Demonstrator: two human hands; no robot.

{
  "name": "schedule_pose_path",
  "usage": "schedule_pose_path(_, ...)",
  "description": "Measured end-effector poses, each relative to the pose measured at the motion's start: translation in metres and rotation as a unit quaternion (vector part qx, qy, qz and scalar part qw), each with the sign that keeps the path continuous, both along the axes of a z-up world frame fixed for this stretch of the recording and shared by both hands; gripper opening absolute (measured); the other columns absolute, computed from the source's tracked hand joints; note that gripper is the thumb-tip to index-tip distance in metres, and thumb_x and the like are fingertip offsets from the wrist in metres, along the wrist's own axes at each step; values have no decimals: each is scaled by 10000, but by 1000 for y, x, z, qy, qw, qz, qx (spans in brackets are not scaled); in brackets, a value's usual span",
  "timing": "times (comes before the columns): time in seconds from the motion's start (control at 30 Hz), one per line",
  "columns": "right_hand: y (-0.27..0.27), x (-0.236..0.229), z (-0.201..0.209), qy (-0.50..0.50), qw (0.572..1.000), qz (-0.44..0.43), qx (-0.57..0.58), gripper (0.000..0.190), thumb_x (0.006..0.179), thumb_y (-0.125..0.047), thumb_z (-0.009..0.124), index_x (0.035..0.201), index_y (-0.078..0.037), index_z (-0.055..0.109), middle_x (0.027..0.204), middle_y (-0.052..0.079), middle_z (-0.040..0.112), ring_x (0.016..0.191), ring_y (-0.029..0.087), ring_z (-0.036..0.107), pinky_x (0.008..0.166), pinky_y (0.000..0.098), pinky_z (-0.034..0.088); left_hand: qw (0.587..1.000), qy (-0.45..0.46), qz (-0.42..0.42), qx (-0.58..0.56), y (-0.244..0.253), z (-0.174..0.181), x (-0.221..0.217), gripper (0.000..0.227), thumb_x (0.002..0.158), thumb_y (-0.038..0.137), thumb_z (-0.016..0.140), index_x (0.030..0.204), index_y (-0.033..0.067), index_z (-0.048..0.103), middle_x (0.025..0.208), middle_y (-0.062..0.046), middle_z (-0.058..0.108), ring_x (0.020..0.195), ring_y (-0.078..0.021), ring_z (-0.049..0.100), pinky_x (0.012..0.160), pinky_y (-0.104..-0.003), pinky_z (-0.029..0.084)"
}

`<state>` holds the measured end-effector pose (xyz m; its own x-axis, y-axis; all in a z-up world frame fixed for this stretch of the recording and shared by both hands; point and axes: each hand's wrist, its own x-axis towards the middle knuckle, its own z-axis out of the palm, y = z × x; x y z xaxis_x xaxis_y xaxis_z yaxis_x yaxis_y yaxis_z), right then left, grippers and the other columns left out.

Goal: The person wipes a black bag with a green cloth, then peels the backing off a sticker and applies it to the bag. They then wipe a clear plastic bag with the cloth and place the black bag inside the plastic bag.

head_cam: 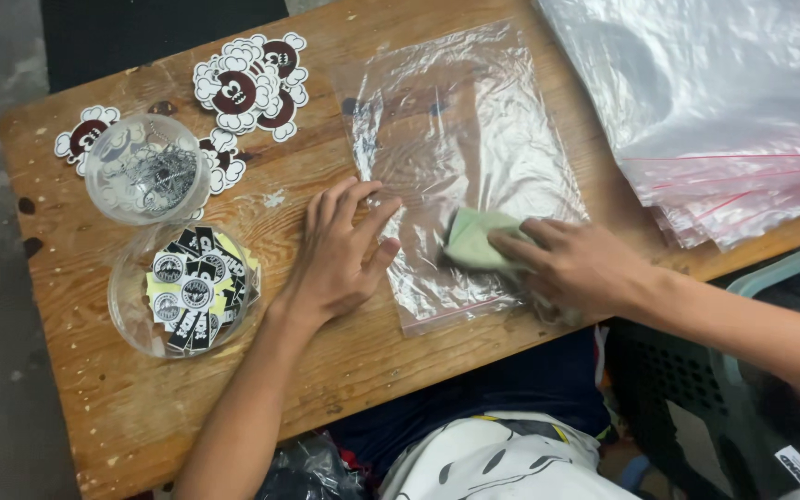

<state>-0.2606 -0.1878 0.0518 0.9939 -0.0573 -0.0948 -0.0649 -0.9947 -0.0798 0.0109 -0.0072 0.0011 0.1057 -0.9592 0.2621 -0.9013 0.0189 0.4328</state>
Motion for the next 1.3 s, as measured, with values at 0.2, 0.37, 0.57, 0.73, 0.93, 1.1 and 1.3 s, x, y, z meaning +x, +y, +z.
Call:
schedule_pose_path(0.2, -19, 73, -34, -127, 990, 8, -68, 521, 834, -271, 661, 1322, -105, 587, 955, 122, 584, 716, 319, 683, 452, 452, 582, 999, 37, -9, 2, 1, 4, 5, 752, 997, 672, 135, 1506, 202, 428, 1364, -108, 488, 1372, -358, 393, 1144, -554, 253)
schedule_pose_path(0.37, 47, 97, -36, -136, 984, 113, -3, 367, 857, -244, 599, 1182, -73, 596, 1013, 137, 577, 730, 321, 672, 434, 446, 580, 997, 74, -5, 8, 5, 9, 2, 859, 963, 720, 75, 1537, 143, 351, 1357, -145, 480, 1373, -368, 395, 1143, -564, 256)
schedule_pose_path(0.57, 71, 85, -23, -128, 956, 243, 104, 225, 866, -163, 585, 1068, -77, 634, 981, 127, 599, 733, 317, 678, 441, 410, 570, 998, 66, -20, -3, 6, 14, 5, 897, 948, 755, 157, 1574, 126, 282, 1355, -172, 473, 1369, -380, 396, 1138, -570, 262)
schedule_pose_path(0.73, 36, 109, -28, -130, 963, 225, 69, 224, 845, -206, 659, 1047, -109, 673, 1009, 123, 631, 729, 276, 690, 491, 392, 593, 997, 41, -37, -45, 5, -7, 6, 1064, 861, 818, 409, 1618, 137, 102, 1473, -211, 345, 1362, -415, 378, 1137, -589, 303)
schedule_pose_path(0.93, -17, 170, -53, -191, 967, 169, 17, 249, 823, -304, 698, 1044, -196, 668, 1038, 118, 632, 745, 349, 706, 496, 483, 555, 996, -29, -2, -87, 4, -18, -5, 1283, 684, 788, 732, 1573, 183, 31, 1493, -296, 205, 1424, -525, 263, 1194, -616, 253)
schedule_pose_path(1.1, -59, 214, -41, -232, 965, 119, -27, 300, 897, -277, 685, 1186, -200, 668, 946, 134, 600, 744, 390, 716, 579, 507, 570, 999, -11, -15, -44, 4, -13, -7, 1201, 715, 731, 727, 1580, 196, 87, 1580, -296, 98, 1487, -546, 115, 1193, -699, 154)
schedule_pose_path(1.3, -90, 259, -40, -160, 984, -4, -74, 338, 1073, -379, 480, 1328, -238, 649, 946, 153, 654, 586, 338, 674, 419, 474, 532, 998, -58, -18, -28, 6, -3, -6, 1376, 638, 711, 879, 1546, 171, -2, 1563, -251, 98, 1506, -454, 177, 1276, -643, 135)
